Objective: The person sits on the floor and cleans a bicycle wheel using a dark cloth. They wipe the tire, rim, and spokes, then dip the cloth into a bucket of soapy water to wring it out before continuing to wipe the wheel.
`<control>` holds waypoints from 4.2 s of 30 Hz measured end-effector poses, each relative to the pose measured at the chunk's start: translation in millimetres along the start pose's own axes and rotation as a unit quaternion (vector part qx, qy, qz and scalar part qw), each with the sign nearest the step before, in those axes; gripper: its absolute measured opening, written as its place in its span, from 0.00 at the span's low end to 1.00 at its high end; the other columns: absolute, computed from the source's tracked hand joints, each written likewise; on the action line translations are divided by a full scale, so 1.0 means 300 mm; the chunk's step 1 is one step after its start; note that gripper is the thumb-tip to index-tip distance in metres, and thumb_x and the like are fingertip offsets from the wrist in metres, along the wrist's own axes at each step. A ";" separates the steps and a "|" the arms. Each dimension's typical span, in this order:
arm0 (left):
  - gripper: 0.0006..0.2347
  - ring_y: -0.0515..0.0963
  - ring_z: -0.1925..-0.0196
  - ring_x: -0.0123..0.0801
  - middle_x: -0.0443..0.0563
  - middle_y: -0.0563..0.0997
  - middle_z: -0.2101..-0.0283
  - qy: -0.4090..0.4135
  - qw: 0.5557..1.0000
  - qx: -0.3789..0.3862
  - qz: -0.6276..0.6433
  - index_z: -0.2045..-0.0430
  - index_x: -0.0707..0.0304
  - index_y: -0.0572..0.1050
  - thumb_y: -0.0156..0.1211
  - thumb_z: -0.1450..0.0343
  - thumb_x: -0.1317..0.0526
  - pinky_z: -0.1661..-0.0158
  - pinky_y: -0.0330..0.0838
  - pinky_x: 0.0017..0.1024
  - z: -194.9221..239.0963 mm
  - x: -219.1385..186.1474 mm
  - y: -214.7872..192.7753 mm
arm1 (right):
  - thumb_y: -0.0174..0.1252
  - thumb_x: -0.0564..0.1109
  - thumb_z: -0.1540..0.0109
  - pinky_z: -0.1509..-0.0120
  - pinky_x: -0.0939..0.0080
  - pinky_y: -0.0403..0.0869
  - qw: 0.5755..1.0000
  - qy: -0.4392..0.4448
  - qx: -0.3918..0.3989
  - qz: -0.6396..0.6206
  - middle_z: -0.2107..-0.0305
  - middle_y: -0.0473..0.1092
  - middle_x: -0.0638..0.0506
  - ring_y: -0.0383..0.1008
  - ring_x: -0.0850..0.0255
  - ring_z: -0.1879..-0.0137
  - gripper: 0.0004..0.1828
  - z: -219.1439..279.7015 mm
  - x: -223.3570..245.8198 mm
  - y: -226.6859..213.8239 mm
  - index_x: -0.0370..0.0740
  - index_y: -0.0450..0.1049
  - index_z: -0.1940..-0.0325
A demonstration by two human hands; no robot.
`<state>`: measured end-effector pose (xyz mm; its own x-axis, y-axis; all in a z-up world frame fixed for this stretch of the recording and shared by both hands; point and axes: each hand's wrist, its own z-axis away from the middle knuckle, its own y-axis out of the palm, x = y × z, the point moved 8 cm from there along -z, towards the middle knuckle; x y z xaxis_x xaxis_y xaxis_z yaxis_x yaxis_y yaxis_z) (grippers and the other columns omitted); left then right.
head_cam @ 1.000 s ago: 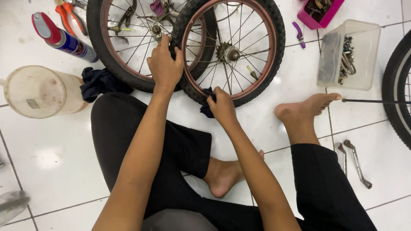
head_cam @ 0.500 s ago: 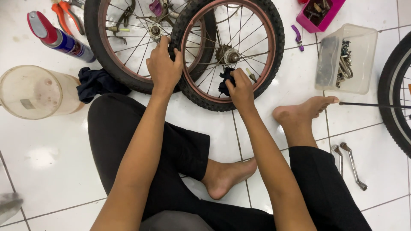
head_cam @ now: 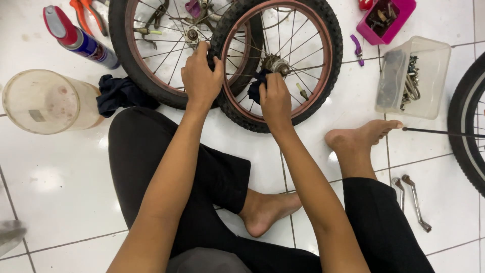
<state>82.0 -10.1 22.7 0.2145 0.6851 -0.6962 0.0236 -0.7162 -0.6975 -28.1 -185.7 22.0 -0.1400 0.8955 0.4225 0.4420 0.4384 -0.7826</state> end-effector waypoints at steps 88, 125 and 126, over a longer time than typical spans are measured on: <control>0.11 0.81 0.62 0.61 0.66 0.80 0.63 0.010 0.999 -0.042 0.020 0.57 0.63 0.71 0.55 0.30 0.60 0.65 0.74 0.54 -0.003 0.010 0.006 | 0.69 0.28 0.46 0.47 0.55 0.75 0.988 -0.089 0.120 0.030 0.63 0.64 0.41 0.72 0.46 0.53 0.21 0.009 0.037 0.090 0.27 0.71 0.51; 0.36 0.76 0.51 0.46 0.61 0.67 0.41 0.229 0.939 0.184 -0.177 0.30 0.58 0.58 0.68 0.34 0.74 0.52 0.64 0.41 0.243 -0.209 0.294 | 0.58 0.35 0.42 0.51 0.48 0.72 0.914 0.382 0.099 -0.093 0.64 0.74 0.38 0.75 0.44 0.53 0.14 0.253 -0.365 -0.105 0.32 0.76 0.52; 0.36 0.77 0.53 0.45 0.59 0.68 0.42 0.228 0.941 0.191 -0.160 0.31 0.57 0.60 0.67 0.36 0.76 0.54 0.65 0.39 0.226 -0.198 0.306 | 0.58 0.36 0.42 0.51 0.48 0.72 0.914 0.386 0.094 -0.083 0.64 0.73 0.39 0.75 0.45 0.53 0.15 0.244 -0.356 -0.106 0.31 0.74 0.51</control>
<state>5.3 -107.4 -11.5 0.6549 0.6668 -0.3556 -0.1759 -0.3232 -0.9298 -92.1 -289.8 -31.8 0.5077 0.5256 0.6827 0.3008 0.6344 -0.7121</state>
